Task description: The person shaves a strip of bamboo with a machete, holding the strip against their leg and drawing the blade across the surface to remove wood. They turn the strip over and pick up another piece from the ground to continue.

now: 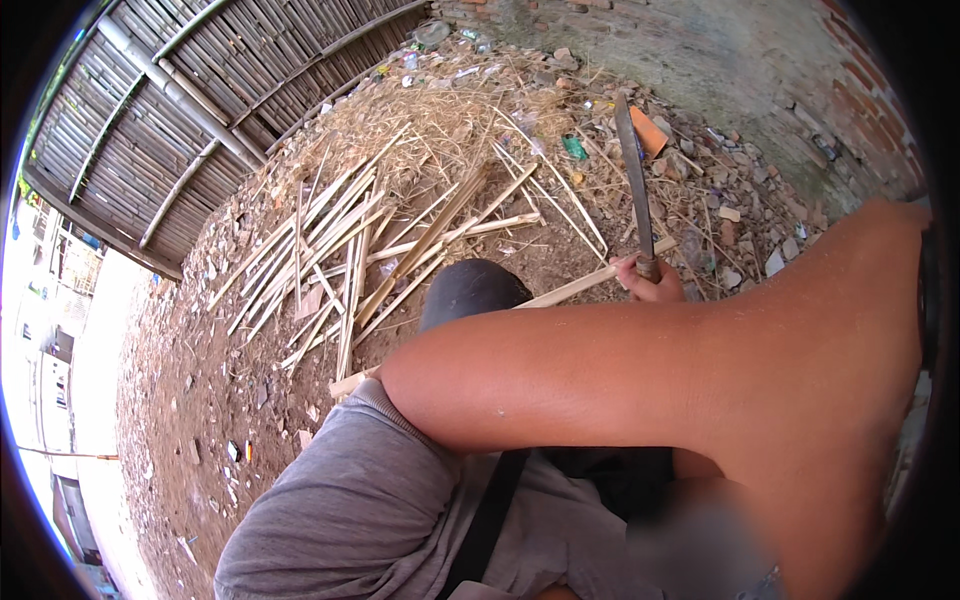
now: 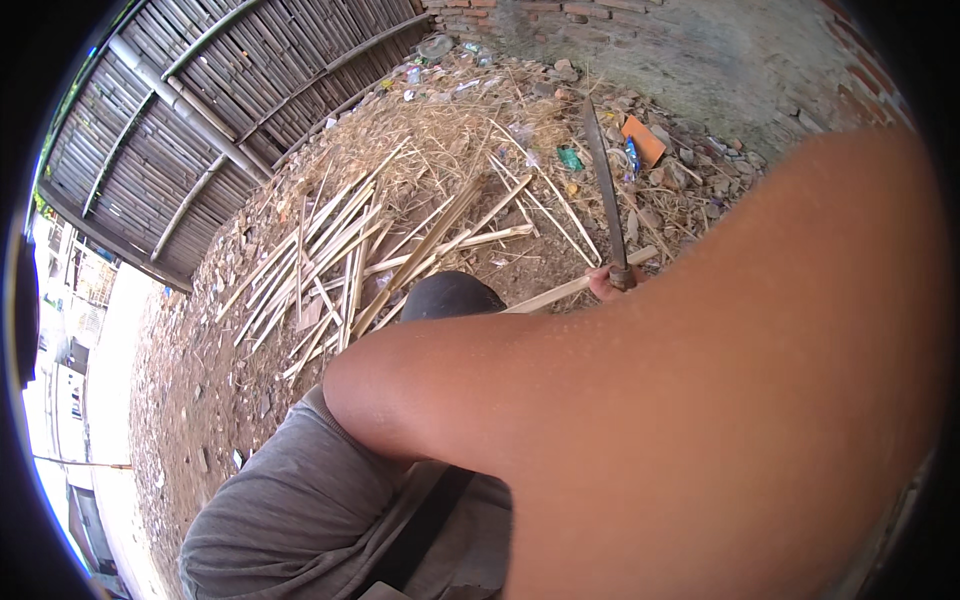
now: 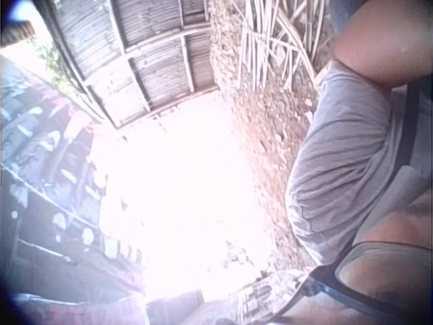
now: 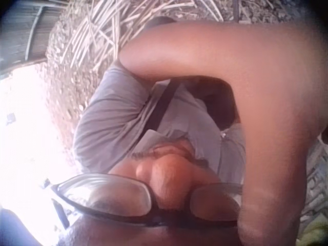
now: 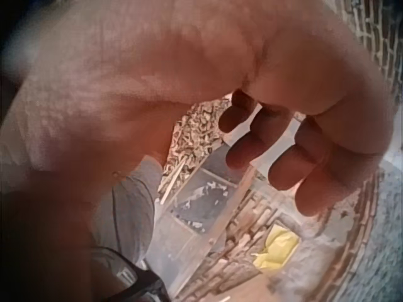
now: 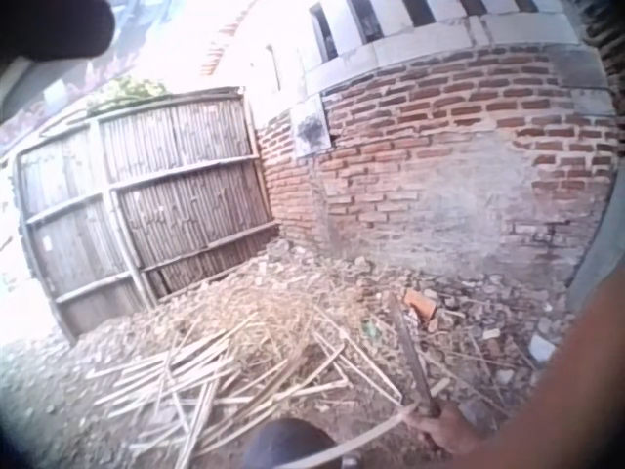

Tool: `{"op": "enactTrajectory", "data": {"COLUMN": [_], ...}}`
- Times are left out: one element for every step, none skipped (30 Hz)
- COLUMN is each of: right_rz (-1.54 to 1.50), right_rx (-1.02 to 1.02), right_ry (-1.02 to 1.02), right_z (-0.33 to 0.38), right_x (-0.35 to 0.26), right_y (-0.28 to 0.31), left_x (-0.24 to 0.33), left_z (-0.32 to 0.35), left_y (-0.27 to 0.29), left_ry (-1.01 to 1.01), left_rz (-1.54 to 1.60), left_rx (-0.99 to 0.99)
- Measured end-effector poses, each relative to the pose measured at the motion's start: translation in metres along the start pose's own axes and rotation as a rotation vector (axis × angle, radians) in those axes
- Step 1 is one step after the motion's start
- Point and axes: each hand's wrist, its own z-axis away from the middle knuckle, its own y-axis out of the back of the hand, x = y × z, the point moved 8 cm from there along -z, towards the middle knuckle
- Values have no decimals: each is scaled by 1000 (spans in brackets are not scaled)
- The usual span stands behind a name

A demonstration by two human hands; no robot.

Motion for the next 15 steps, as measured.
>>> {"op": "enactTrajectory", "data": {"right_rz": [-21,-42,-62,-64,-41,-19,-18,18,54,54,16,-21,-21,-24,-28], "right_rx": [-6,-34,-61,-68,-30,8,11,-7,-24,-22,-15,-10,-4,14,28], "right_ry": [38,-52,-143,-147,-103,-60,-63,-82,-101,-103,-97,-91,-95,-127,-159], "right_z": [0,0,2,2,4,5,5,3,3,8,9,9,12,16,20], "right_x": [3,7,11,11,5,0,-1,-1,-1,-1,-6,-11,-16,-19,-19], "right_y": [3,3,1,-3,-3,-1,0,1,0,0,-6,-11,-10,-8,-9], "left_x": [-1,-3,-6,-6,-6,-8,-9,-10,-14,-16,-16,-16,-20,-25,-25], "left_z": [0,0,1,2,1,0,0,0,1,1,1,1,1,1,1], "left_y": [-2,-1,0,0,-1,-4,-5,-5,-7,-9,-7,-7,-9,-11,-12], "left_ry": [0,6,12,19,19,21,20,21,24,24,26,24,29,30,38], "left_rz": [2,1,0,-4,0,2,5,1,10,16,8,0,9,26,28], "left_rx": [-3,-2,6,8,8,4,3,-5,-1,0,-3,-3,-7,-9,-9]}}
